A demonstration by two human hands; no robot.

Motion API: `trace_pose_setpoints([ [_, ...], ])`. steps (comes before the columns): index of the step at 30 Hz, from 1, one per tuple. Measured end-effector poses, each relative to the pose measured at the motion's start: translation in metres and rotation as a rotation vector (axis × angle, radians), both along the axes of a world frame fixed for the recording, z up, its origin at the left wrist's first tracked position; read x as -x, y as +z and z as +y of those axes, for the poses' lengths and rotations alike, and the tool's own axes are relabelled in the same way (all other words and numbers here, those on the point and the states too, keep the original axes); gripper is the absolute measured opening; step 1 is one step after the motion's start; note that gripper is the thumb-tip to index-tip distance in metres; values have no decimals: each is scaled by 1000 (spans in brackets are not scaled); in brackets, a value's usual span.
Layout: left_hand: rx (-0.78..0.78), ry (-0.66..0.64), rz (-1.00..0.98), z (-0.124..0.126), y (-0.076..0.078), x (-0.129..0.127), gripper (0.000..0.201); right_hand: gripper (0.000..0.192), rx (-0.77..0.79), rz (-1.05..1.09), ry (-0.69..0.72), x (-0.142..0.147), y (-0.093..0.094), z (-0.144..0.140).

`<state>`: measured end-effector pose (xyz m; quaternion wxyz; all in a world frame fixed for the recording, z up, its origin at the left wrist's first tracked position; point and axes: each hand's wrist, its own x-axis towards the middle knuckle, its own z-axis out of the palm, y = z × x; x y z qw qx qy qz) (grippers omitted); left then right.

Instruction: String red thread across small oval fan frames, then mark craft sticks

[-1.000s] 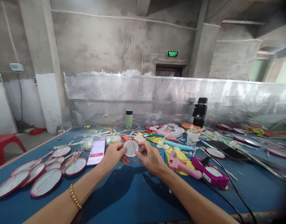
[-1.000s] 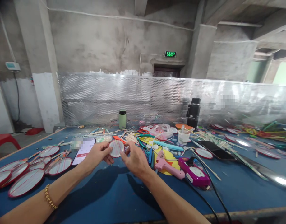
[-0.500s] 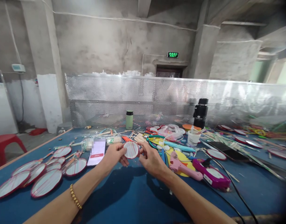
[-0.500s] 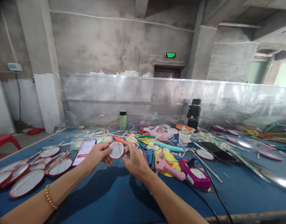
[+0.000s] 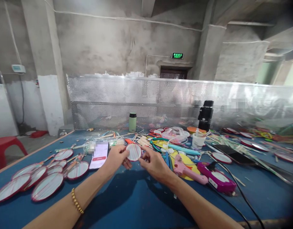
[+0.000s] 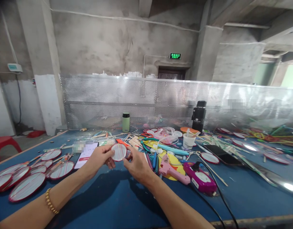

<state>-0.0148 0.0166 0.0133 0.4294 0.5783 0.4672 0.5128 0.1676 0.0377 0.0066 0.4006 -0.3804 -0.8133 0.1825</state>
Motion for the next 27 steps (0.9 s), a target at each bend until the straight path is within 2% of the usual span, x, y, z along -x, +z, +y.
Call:
trace_pose_setpoints([
  [4,38,-22,-26,1,-1,1,17,33,24,33,115,0,1,1],
  [10,50,-36,-37,1,1,3,17,48,182,76,220,-3,0,0],
  [19,47,-71,-40,3,-1,5,18,52,261,97,271,-5,-1,0],
  [27,47,-70,-25,0,0,5,18,47,237,95,299,-6,-1,0],
])
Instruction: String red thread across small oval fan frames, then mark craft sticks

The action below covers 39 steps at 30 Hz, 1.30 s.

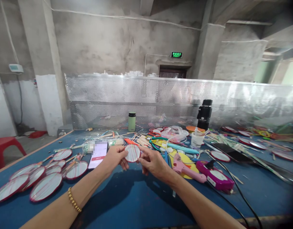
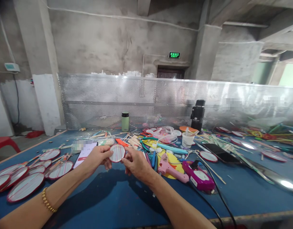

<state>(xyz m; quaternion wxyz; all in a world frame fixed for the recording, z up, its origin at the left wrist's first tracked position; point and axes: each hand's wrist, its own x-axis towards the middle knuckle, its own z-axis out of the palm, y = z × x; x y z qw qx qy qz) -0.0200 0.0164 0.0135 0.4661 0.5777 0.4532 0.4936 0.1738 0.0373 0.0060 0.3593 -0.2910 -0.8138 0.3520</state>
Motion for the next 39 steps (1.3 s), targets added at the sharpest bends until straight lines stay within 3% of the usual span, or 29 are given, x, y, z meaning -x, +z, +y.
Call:
trace_pose_setpoints([
  [6,-4,4,14,2,-1,1,18,47,-10,-31,-26,0,3,-3],
  [11,-5,-82,39,3,-6,-2,24,31,-100,-52,-173,-3,11,-2],
  [17,32,-190,83,-1,-11,-8,31,28,97,0,-150,-4,11,2],
  [20,44,-226,66,-2,-8,-6,35,26,110,-7,-177,-4,10,2],
  [26,-123,-32,46,-4,2,-3,31,27,-109,-119,-239,-3,8,0],
  [30,-158,-26,75,-3,0,-5,26,24,-326,-140,-294,-2,4,2],
  [39,-143,-47,-67,0,-7,-6,28,26,-378,-118,-337,-2,6,3],
])
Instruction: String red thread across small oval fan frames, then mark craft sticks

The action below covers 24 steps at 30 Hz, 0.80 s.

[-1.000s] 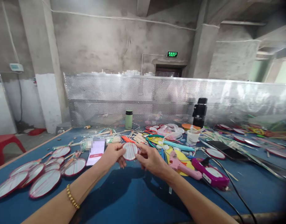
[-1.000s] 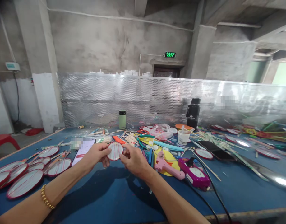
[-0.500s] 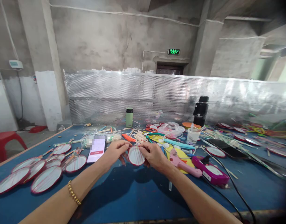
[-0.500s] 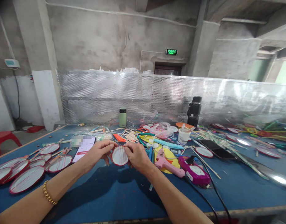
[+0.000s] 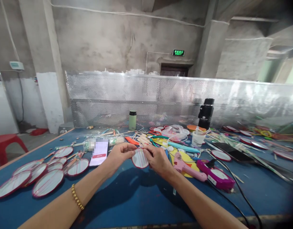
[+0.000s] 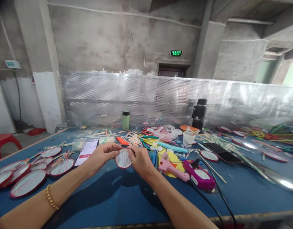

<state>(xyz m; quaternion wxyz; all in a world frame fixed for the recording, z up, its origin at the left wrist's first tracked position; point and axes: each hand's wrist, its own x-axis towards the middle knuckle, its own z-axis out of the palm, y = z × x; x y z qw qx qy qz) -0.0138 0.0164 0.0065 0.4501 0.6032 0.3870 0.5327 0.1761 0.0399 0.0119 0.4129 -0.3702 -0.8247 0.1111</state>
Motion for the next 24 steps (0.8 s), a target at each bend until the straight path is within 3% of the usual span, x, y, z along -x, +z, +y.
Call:
trace_pose_setpoints([
  [24,-71,108,116,-7,9,-6,21,27,95,52,32,2,-1,-4],
])
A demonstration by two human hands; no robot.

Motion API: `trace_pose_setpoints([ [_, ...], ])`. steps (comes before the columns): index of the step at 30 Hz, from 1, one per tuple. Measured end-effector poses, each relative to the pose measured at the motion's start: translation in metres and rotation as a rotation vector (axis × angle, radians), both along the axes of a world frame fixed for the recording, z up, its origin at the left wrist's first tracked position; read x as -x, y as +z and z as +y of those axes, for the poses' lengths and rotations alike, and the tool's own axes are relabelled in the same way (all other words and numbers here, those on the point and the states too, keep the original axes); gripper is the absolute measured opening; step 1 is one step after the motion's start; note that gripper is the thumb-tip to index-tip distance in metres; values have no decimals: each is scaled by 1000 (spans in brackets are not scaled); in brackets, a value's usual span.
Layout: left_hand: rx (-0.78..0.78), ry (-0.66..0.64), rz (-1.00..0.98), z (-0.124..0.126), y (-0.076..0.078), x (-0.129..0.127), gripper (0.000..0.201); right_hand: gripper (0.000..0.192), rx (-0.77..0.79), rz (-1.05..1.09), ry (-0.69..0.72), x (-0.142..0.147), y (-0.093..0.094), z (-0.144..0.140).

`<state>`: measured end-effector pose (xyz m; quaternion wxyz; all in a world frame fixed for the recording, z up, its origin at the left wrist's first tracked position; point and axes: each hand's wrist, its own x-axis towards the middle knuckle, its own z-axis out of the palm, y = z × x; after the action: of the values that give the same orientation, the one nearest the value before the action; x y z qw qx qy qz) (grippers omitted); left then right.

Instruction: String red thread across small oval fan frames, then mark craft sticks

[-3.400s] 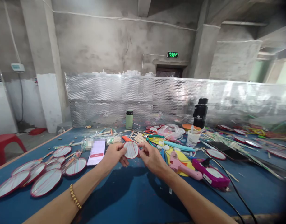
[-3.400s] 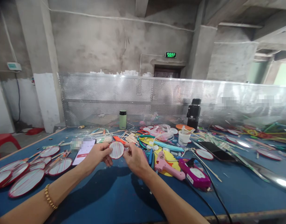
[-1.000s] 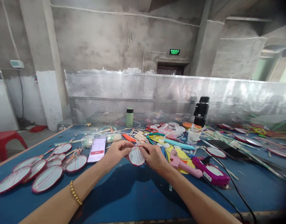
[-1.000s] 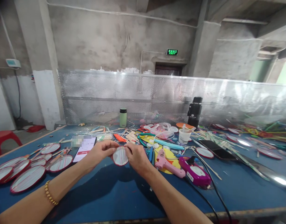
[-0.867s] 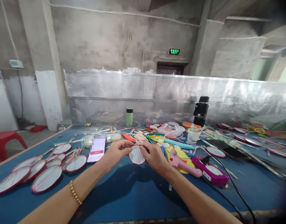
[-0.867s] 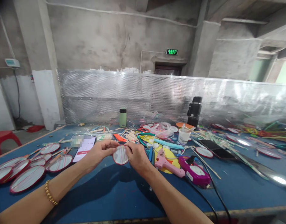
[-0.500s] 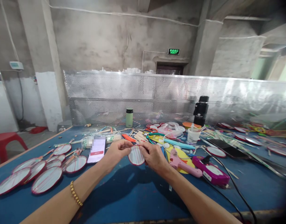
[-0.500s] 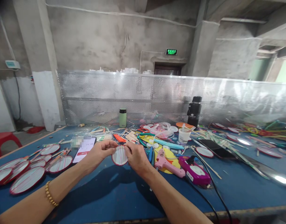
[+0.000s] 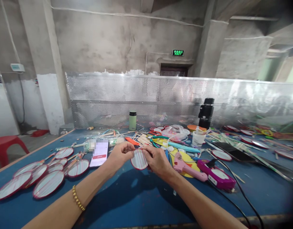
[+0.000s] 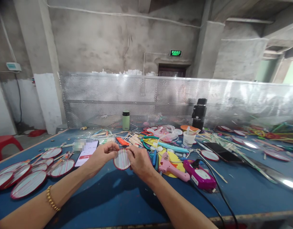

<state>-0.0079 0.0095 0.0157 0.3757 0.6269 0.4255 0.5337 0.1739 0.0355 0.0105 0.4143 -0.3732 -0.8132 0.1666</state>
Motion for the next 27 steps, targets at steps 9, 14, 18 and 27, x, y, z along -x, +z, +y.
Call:
trace_pose_setpoints([
  [9,-21,13,39,2,-2,2,15,29,7,-7,5,1,1,-2],
  [14,-21,34,23,2,-2,0,14,29,-48,-33,-26,0,0,1],
  [18,-36,74,69,3,-1,3,13,25,-210,-76,-111,-4,0,8],
  [27,-116,60,253,-4,-16,-8,24,23,-250,-136,-262,-9,3,13],
])
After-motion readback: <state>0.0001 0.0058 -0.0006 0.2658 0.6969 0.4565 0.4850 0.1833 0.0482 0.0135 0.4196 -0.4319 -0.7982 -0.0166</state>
